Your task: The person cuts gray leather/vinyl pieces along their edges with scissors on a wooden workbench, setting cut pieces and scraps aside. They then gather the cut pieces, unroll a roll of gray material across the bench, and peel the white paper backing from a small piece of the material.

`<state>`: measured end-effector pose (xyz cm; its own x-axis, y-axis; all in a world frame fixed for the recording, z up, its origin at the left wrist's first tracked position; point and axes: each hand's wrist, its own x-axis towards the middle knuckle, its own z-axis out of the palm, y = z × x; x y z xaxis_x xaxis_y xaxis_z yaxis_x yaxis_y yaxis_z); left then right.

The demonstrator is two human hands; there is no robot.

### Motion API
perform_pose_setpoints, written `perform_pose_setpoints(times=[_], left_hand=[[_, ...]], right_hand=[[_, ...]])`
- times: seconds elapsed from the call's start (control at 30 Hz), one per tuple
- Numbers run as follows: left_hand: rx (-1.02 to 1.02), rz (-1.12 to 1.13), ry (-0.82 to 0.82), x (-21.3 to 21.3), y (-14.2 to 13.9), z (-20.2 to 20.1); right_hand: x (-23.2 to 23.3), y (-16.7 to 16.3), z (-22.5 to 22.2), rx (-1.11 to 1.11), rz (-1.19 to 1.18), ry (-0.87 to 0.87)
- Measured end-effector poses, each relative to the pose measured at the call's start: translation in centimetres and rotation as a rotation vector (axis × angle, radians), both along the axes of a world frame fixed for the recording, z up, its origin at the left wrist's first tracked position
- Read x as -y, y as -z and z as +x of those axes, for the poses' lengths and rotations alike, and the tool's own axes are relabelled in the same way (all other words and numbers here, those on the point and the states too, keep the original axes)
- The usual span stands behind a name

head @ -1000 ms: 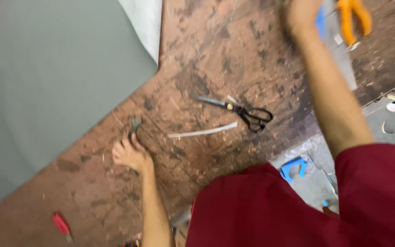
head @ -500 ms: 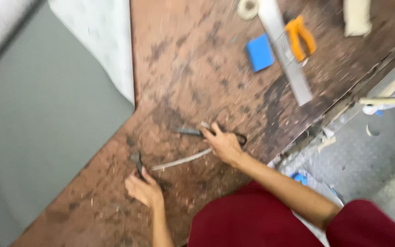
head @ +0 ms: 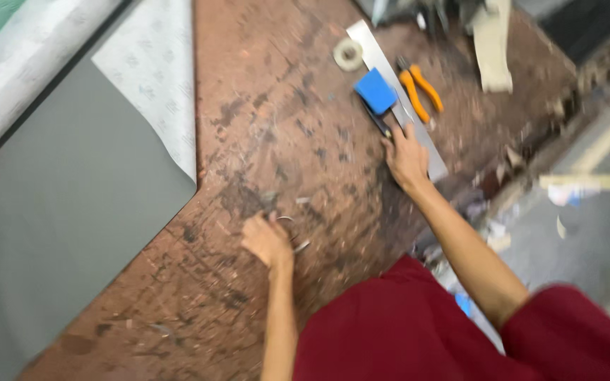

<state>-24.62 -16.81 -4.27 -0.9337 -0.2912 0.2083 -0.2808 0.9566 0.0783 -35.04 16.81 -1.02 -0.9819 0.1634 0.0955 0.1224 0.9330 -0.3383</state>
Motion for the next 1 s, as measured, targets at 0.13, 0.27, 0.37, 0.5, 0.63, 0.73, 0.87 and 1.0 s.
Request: perform_pose_setpoints(times=[0.13, 0.27, 0.37, 0.5, 0.63, 0.73, 0.87, 1.0], left_hand=[[0.113, 0.063, 0.074, -10.2, -0.8, -7.8], [0.023, 0.272, 0.208, -18.7, -2.5, -16.1], [0.573, 0.436, 0.265, -23.1, -3.7, -19.9], [0.248, 0.644, 0.408, -25.9, -4.9, -20.2], [-0.027, 0.608, 0.402, -21.1, -5.5, -15.8], [0.329, 0.365, 0.071, -13.6, -5.9, -10.4], [0.254, 0.253, -0.219, -4.5, -6.3, 2.0], [0.345, 0.193, -0.484, -0.2, -5.4, 17.7]], right_hand=[[-3.2, -1.1, -4.5, 0.101, 0.016, 0.072], [-7.5, -1.0, -9.3, 0.004, -0.014, 0.076], [-10.7, -0.3, -11.3, -0.193, 0.126, -0.115], [-13.6, 0.7, -11.7, -0.228, -0.065, -0.18], [-12.7, -0.3, -10.4, -0.262, -0.234, -0.28], [-8.4, -1.3, -9.0, -0.227, -0.438, -0.419], [1.4, -3.2, -5.7, -0.045, -0.463, -0.574], [11.2, -5.5, -0.6, 0.026, -0.503, -0.871]])
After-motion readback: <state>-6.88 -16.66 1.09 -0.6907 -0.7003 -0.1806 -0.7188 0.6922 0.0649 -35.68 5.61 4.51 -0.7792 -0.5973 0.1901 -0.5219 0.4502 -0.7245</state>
